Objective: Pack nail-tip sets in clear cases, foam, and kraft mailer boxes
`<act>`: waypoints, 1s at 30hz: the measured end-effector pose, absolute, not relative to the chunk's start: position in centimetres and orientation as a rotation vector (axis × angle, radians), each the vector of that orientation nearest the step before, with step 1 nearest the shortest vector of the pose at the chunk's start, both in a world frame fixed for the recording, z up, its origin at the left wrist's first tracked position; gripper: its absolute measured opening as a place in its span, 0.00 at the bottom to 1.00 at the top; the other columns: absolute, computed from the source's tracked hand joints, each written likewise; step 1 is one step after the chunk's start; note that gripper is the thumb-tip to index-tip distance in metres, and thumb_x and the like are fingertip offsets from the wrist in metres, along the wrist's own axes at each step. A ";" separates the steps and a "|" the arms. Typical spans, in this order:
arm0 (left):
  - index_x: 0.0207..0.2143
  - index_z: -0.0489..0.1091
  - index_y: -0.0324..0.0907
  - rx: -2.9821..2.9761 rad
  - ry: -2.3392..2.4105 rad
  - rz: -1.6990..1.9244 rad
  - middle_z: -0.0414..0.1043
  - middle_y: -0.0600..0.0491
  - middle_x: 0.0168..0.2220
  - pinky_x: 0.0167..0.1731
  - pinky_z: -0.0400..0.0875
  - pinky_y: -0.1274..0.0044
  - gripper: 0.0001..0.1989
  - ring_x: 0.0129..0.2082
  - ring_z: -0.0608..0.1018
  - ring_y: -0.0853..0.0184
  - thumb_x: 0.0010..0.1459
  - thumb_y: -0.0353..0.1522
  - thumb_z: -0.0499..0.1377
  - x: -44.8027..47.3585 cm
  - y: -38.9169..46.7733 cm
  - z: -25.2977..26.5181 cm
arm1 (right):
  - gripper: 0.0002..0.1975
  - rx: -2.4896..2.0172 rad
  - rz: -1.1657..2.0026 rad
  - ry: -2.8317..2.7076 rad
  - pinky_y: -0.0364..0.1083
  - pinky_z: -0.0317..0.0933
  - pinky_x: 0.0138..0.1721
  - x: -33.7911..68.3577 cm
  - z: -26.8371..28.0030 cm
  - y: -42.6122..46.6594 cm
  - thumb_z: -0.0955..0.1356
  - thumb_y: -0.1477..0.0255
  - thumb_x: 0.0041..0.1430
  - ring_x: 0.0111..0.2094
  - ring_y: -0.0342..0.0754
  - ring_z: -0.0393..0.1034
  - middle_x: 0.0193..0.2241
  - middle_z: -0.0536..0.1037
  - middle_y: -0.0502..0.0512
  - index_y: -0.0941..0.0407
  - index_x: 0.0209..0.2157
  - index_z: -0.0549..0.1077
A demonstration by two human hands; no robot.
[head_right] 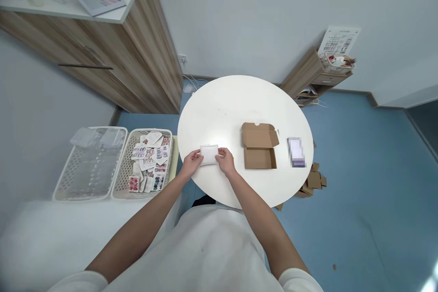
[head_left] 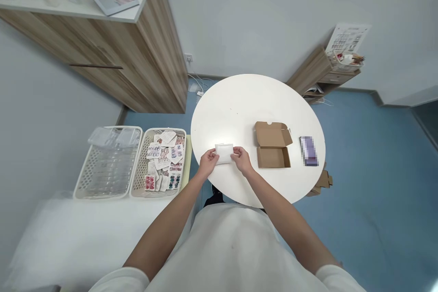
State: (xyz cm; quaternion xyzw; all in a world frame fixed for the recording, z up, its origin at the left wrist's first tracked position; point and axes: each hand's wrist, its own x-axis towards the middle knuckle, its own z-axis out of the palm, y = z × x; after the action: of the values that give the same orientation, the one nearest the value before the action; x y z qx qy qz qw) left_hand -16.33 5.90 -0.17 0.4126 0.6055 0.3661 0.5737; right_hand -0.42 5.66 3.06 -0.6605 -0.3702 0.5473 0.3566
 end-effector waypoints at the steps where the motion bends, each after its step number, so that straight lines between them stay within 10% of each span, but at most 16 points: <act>1: 0.43 0.65 0.39 0.961 1.391 0.856 0.68 0.54 0.28 0.30 0.67 0.78 0.21 0.27 0.72 0.71 0.46 0.36 0.58 -15.6 5.7 0.3 | 0.15 -1.706 1.389 -0.967 0.45 0.62 0.33 0.4 3.5 5.2 0.64 0.71 0.42 0.31 0.44 0.68 0.39 0.71 0.53 0.54 0.37 0.65; 16: 0.46 0.59 0.44 1.374 1.442 0.769 0.66 0.53 0.34 0.30 0.68 0.78 0.18 0.30 0.73 0.70 0.52 0.33 0.53 -0.7 3.4 3.9 | 0.08 -1.819 0.858 -1.399 0.47 0.61 0.34 14.5 4.6 1.1 0.60 0.69 0.52 0.31 0.45 0.64 0.38 0.67 0.55 0.55 0.34 0.66; 30: 0.49 0.59 0.40 1.847 1.628 0.181 0.68 0.46 0.43 0.41 0.60 0.71 0.21 0.43 0.69 0.59 0.50 0.29 0.51 5.7 3.0 3.6 | 0.16 -1.907 0.983 -1.812 0.45 0.58 0.35 20.8 2.1 2.2 0.59 0.80 0.49 0.35 0.46 0.64 0.42 0.64 0.55 0.55 0.41 0.63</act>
State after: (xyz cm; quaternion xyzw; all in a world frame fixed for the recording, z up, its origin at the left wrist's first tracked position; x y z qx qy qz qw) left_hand 5.67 3.02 3.62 0.7061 0.6224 0.0692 0.3304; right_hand 20.76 2.24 2.09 -0.6698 -0.6363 0.3450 0.1659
